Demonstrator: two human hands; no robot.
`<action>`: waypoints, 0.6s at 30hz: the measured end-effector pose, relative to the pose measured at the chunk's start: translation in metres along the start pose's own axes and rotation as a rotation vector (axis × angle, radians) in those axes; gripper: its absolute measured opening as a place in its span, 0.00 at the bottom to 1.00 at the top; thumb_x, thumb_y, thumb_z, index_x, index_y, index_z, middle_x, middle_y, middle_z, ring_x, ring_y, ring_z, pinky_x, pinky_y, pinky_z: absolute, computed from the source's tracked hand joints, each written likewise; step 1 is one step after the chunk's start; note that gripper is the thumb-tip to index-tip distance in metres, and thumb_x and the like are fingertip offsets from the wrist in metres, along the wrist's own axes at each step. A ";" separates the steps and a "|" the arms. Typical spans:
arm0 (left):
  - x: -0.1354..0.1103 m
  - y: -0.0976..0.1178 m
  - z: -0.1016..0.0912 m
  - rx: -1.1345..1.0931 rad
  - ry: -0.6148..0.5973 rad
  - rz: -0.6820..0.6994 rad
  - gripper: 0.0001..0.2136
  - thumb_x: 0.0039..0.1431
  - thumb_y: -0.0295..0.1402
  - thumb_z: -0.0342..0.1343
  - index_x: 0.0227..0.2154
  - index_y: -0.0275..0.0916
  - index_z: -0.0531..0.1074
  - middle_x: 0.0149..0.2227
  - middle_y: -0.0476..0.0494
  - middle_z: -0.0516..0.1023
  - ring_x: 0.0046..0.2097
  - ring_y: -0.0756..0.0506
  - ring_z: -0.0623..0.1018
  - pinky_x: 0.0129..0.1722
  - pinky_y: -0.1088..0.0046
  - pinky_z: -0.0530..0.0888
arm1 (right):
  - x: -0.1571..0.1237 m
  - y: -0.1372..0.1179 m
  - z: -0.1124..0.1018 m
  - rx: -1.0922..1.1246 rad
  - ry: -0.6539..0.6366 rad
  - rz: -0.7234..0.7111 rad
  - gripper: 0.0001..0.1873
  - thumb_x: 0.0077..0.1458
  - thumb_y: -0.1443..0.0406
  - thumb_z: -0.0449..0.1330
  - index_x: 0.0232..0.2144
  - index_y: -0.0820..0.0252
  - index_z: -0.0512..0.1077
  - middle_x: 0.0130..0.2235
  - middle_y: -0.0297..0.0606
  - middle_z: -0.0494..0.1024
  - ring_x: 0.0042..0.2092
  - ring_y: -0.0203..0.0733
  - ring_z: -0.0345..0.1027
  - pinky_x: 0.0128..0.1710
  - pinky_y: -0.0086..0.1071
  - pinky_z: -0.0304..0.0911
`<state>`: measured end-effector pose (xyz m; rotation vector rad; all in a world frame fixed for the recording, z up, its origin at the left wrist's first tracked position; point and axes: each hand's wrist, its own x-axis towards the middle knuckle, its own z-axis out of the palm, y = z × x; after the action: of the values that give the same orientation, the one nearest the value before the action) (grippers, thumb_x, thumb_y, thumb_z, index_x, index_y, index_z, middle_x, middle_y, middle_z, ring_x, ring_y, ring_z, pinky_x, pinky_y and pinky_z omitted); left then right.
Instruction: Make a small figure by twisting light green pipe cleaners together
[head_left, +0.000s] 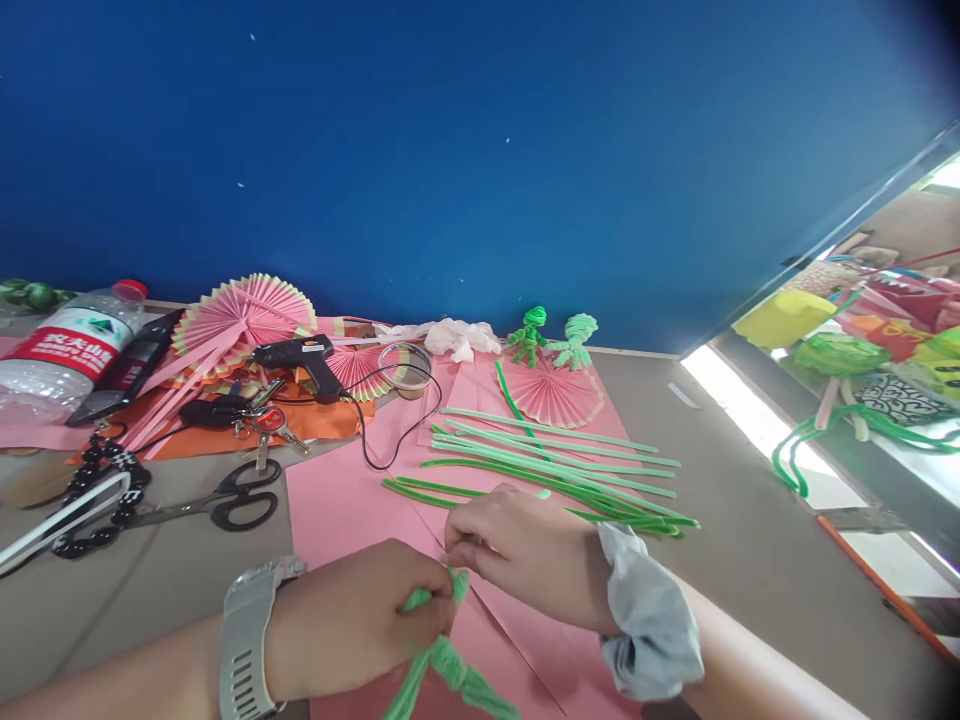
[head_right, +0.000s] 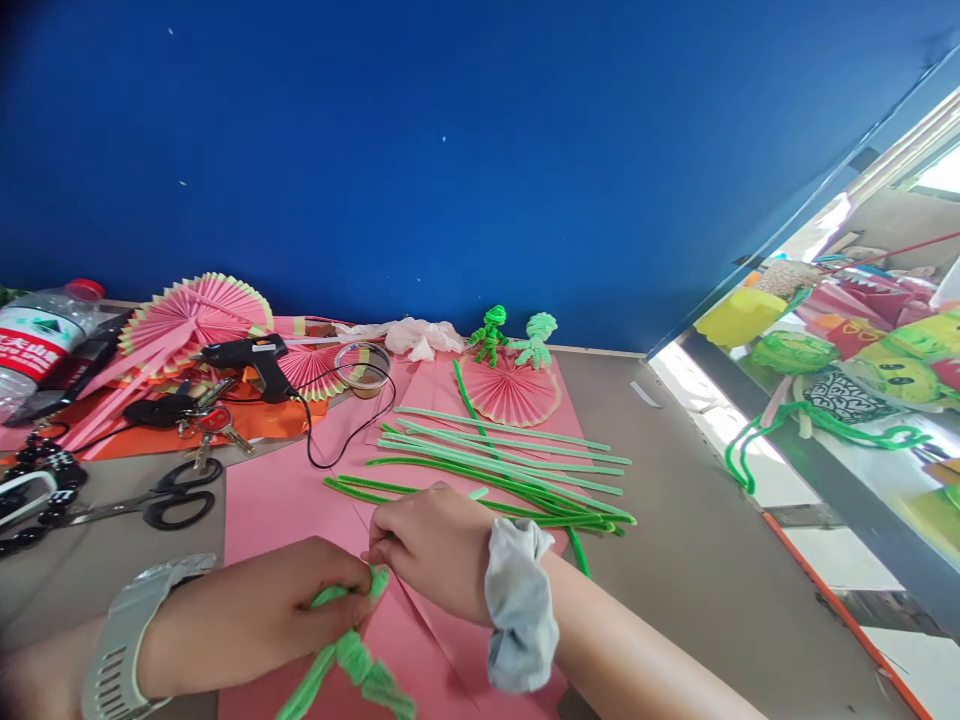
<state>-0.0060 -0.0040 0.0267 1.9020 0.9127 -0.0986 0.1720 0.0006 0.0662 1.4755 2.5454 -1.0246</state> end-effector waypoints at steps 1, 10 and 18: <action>0.001 -0.001 -0.001 -0.038 -0.015 -0.024 0.10 0.56 0.35 0.43 0.22 0.39 0.62 0.19 0.54 0.62 0.22 0.52 0.62 0.20 0.78 0.55 | -0.001 -0.003 0.003 -0.046 0.058 0.010 0.10 0.53 0.72 0.51 0.25 0.60 0.69 0.29 0.30 0.76 0.31 0.34 0.67 0.35 0.29 0.57; 0.014 -0.001 -0.017 -0.479 0.015 -0.066 0.11 0.57 0.37 0.42 0.22 0.38 0.59 0.21 0.54 0.57 0.24 0.52 0.60 0.24 0.76 0.58 | -0.007 -0.014 0.008 -0.452 0.192 -0.145 0.09 0.48 0.76 0.51 0.25 0.61 0.67 0.30 0.37 0.74 0.30 0.42 0.66 0.32 0.36 0.59; 0.013 0.001 -0.027 -0.720 0.006 -0.050 0.13 0.56 0.43 0.47 0.30 0.38 0.65 0.27 0.53 0.57 0.28 0.52 0.57 0.27 0.77 0.57 | -0.016 0.005 -0.015 -0.367 0.077 -0.165 0.21 0.48 0.78 0.49 0.43 0.57 0.66 0.34 0.35 0.75 0.34 0.41 0.67 0.33 0.33 0.59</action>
<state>-0.0040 0.0244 0.0358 1.2108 0.8498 0.1864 0.1892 -0.0018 0.0805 1.2459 2.7528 -0.4778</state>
